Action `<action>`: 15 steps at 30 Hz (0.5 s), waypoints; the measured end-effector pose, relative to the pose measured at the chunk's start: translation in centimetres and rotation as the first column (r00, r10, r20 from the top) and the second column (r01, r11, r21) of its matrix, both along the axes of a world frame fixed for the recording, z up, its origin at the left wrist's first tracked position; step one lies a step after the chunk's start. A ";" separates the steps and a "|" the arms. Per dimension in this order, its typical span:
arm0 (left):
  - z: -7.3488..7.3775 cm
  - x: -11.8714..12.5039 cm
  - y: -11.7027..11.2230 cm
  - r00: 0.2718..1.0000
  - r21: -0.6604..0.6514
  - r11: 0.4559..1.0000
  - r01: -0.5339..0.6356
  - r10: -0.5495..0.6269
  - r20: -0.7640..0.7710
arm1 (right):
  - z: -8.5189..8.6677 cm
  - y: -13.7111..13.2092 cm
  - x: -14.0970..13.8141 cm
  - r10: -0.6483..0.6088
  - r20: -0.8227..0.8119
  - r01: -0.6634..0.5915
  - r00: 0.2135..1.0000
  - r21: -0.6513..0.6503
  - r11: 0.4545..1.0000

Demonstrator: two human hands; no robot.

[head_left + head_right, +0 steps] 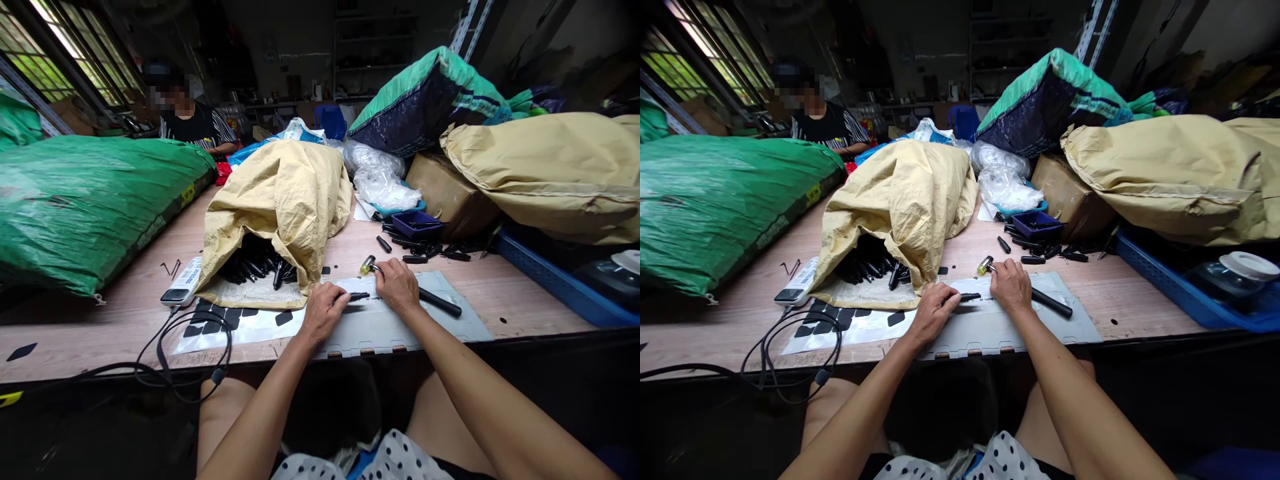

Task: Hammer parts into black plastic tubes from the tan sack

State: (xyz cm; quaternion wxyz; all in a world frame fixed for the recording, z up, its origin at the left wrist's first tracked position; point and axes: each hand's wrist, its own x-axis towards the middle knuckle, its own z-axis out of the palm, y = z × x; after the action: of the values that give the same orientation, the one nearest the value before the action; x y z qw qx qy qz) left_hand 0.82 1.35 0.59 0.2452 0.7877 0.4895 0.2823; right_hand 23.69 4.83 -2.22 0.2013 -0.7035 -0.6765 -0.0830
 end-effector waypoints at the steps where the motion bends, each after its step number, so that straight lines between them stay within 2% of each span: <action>1: 0.4 -0.1 -1.2 0.999 -0.003 1.000 0.028 -0.028 0.042 | 0.0 0.0 0.0 -0.001 0.001 0.001 1.000 -0.001 1.000; 3: 0.9 -0.2 -4.3 0.985 -0.026 0.991 0.134 -0.130 0.111 | 0.0 0.0 0.0 0.002 0.002 -0.002 1.000 0.000 1.000; 5: 0.7 -0.3 -7.7 0.940 -0.053 0.943 0.328 -0.320 0.122 | -0.1 0.1 0.0 0.005 0.001 -0.005 1.000 0.002 1.000; 7: -1.0 -0.4 -10.7 0.853 -0.103 0.847 0.522 -0.516 0.074 | -0.1 0.0 0.0 0.006 0.005 -0.006 1.000 0.003 1.000; 9: -3.9 -0.6 -12.5 0.801 -0.241 0.775 0.585 -0.598 0.021 | 0.0 0.0 0.0 0.002 0.012 -0.002 1.000 0.003 1.000; 11: -7.5 -1.0 -13.1 0.839 -0.468 0.753 0.463 -0.542 -0.042 | 0.0 0.0 -0.1 -0.003 0.017 0.003 1.000 0.004 1.000; 13: -11.0 -1.5 -12.9 0.905 -0.672 0.708 0.218 -0.404 -0.131 | 0.0 0.0 -0.1 -0.003 0.016 0.003 1.000 0.005 1.000; 15: -13.6 -2.1 -12.3 0.940 -0.768 0.640 0.036 -0.283 -0.192 | -0.1 0.0 0.0 -0.002 0.011 0.002 1.000 0.003 1.000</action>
State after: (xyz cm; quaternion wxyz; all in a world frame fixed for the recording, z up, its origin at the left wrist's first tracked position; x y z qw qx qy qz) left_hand -1.23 -10.97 -12.98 0.4982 0.6875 0.5206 -0.0900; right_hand 23.64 4.80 -2.27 0.1983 -0.7033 -0.6769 -0.0881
